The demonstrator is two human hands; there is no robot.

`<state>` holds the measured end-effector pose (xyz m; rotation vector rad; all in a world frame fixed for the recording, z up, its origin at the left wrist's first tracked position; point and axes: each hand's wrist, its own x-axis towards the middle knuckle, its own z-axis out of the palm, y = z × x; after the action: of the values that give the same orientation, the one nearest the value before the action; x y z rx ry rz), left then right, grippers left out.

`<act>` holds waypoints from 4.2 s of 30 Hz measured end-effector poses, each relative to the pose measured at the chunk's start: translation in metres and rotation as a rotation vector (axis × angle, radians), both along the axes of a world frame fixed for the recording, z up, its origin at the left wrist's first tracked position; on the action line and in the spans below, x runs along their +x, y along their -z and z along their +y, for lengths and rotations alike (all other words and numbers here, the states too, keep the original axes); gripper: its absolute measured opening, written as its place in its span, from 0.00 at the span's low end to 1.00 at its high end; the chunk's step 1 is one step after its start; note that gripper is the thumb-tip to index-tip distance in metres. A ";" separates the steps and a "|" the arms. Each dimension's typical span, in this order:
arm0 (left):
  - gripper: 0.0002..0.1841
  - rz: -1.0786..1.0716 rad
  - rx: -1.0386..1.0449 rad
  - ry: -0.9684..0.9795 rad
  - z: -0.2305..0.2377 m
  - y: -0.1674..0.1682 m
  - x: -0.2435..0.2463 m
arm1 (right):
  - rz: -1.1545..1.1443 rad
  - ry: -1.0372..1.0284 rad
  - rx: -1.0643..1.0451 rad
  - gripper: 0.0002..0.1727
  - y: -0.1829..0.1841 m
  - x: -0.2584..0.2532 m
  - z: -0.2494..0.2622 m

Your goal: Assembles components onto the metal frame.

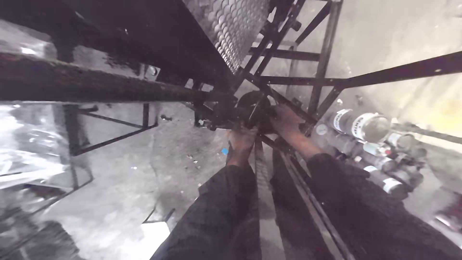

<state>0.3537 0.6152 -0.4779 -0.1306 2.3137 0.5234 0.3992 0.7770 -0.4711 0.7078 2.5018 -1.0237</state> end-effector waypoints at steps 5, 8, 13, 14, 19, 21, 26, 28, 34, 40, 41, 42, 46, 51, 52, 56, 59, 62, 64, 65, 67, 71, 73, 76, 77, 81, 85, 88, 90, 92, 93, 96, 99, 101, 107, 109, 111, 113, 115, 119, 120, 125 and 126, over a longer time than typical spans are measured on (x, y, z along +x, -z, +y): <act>0.37 0.049 -0.001 0.038 0.000 0.004 0.001 | 0.162 -0.003 -0.012 0.16 0.010 0.005 -0.003; 0.35 0.062 0.010 0.029 -0.001 0.005 0.001 | 0.175 0.012 -0.014 0.19 0.021 0.009 -0.008; 0.35 0.039 0.002 0.032 -0.003 0.006 0.001 | 0.058 0.011 0.030 0.19 0.013 -0.002 -0.016; 0.35 0.033 0.002 0.034 -0.003 0.005 0.001 | 0.075 0.004 0.038 0.18 0.014 -0.001 -0.019; 0.34 0.031 0.030 0.013 -0.004 0.003 0.000 | 0.076 -0.014 0.071 0.19 0.016 -0.003 -0.019; 0.34 0.035 0.022 0.031 -0.004 0.005 0.000 | 0.011 0.004 0.030 0.21 0.010 -0.007 -0.016; 0.35 0.017 -0.001 0.044 -0.004 0.007 0.001 | 0.021 0.042 -0.015 0.21 0.004 -0.003 -0.011; 0.35 0.019 -0.008 0.048 -0.004 0.007 0.000 | 0.016 0.077 -0.061 0.23 0.002 0.000 -0.009; 0.37 0.000 -0.008 0.043 -0.006 0.005 0.001 | 0.007 0.087 -0.040 0.22 0.012 0.006 -0.008; 0.36 0.008 -0.001 0.036 -0.005 0.003 0.003 | 0.144 0.029 0.023 0.18 0.017 0.011 -0.009; 0.36 0.007 -0.015 0.048 -0.004 0.002 0.002 | 0.171 0.018 0.031 0.17 0.017 0.010 -0.009; 0.36 0.009 -0.024 0.052 -0.004 0.001 0.002 | 0.179 0.005 0.038 0.17 0.016 0.009 -0.010; 0.37 0.024 -0.017 0.055 -0.002 0.001 0.001 | 0.006 -0.035 0.001 0.19 0.004 -0.007 -0.008; 0.39 0.020 -0.025 0.073 -0.004 0.001 0.001 | 0.010 -0.019 0.001 0.19 0.005 -0.006 -0.008; 0.38 0.023 -0.032 0.076 -0.004 0.001 0.001 | 0.000 -0.018 0.001 0.19 0.006 -0.006 -0.008; 0.36 -0.012 -0.006 0.048 0.001 -0.006 0.001 | 0.132 -0.039 0.059 0.18 0.019 0.001 -0.009; 0.41 -0.111 -0.066 0.038 0.007 -0.013 -0.002 | 0.075 -0.034 0.041 0.20 0.018 -0.002 -0.010; 0.39 -0.048 -0.056 0.053 0.009 -0.010 -0.005 | 0.064 -0.012 0.055 0.21 0.018 -0.008 -0.008; 0.36 -0.073 -0.024 0.037 0.008 -0.014 -0.006 | 0.057 -0.012 0.035 0.20 0.017 -0.007 -0.009; 0.36 -0.091 -0.016 0.026 0.009 -0.013 -0.007 | 0.058 -0.010 0.016 0.19 0.015 -0.008 -0.008; 0.36 -0.116 -0.030 0.022 0.011 -0.012 -0.009 | 0.029 0.012 -0.027 0.18 0.007 -0.010 -0.007; 0.37 -0.113 -0.060 0.095 0.016 -0.016 -0.012 | -0.129 0.070 -0.010 0.20 0.002 -0.016 -0.007; 0.37 -0.117 -0.090 0.122 0.019 -0.021 -0.015 | -0.182 0.051 0.018 0.23 0.005 -0.019 -0.006; 0.37 -0.144 -0.104 0.116 0.019 -0.026 -0.019 | -0.166 0.015 -0.003 0.22 -0.006 -0.021 -0.006; 0.39 -0.155 -0.097 0.113 0.018 -0.025 -0.019 | -0.163 0.013 -0.016 0.22 -0.008 -0.022 -0.006; 0.41 -0.167 -0.034 0.103 0.013 -0.021 -0.018 | -0.190 -0.004 -0.016 0.21 -0.015 -0.027 -0.005; 0.41 -0.156 0.004 0.147 0.012 -0.029 -0.019 | -0.211 -0.002 -0.002 0.21 -0.011 -0.027 -0.004; 0.39 -0.156 0.024 0.126 0.012 -0.030 -0.019 | -0.270 -0.028 0.030 0.22 -0.013 -0.030 -0.005; 0.42 -0.196 0.018 0.102 0.013 -0.033 -0.020 | -0.281 -0.062 0.059 0.23 -0.017 -0.031 -0.007; 0.44 -0.211 0.022 0.092 0.011 -0.030 -0.017 | -0.254 -0.069 0.057 0.23 -0.017 -0.030 -0.009; 0.44 -0.216 0.019 0.091 0.010 -0.028 -0.016 | -0.236 -0.073 0.057 0.23 -0.015 -0.027 -0.008; 0.43 -0.222 0.063 0.057 0.010 -0.033 -0.014 | -0.245 -0.066 0.052 0.22 -0.020 -0.027 -0.008; 0.42 -0.196 0.077 0.002 0.010 -0.031 -0.013 | -0.225 -0.068 0.055 0.21 -0.017 -0.026 -0.009; 0.43 -0.187 0.068 -0.007 0.010 -0.027 -0.010 | -0.207 -0.068 0.047 0.21 -0.010 -0.021 -0.008; 0.44 -0.193 0.009 0.010 0.011 -0.020 -0.008 | -0.203 -0.054 0.041 0.21 -0.007 -0.016 -0.011; 0.44 -0.182 -0.004 0.018 0.013 -0.022 -0.007 | -0.199 -0.038 0.027 0.21 -0.012 -0.017 -0.012; 0.42 -0.156 0.032 -0.031 0.013 -0.024 -0.008 | -0.216 -0.013 -0.035 0.22 -0.011 -0.017 -0.011; 0.41 -0.132 0.081 -0.074 0.011 -0.025 -0.006 | -0.213 -0.006 -0.043 0.23 -0.005 -0.014 -0.012; 0.42 -0.104 0.071 -0.061 0.010 -0.023 -0.007 | -0.187 -0.002 -0.010 0.22 0.004 -0.012 -0.013; 0.40 -0.089 0.071 -0.047 0.008 -0.024 -0.006 | -0.190 -0.009 -0.039 0.21 0.003 -0.011 -0.014; 0.41 -0.095 0.067 -0.036 0.007 -0.024 -0.006 | -0.174 -0.008 -0.037 0.21 0.003 -0.010 -0.014; 0.40 -0.112 0.027 -0.020 0.009 -0.022 -0.006 | -0.153 0.005 -0.052 0.20 -0.001 -0.012 -0.013; 0.41 -0.109 0.036 -0.036 0.009 -0.021 -0.006 | -0.165 0.000 -0.055 0.20 -0.001 -0.012 -0.013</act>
<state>0.3481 0.6239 -0.4568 -0.1790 2.1979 0.5623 0.3873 0.7642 -0.4700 0.7443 2.3242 -0.9888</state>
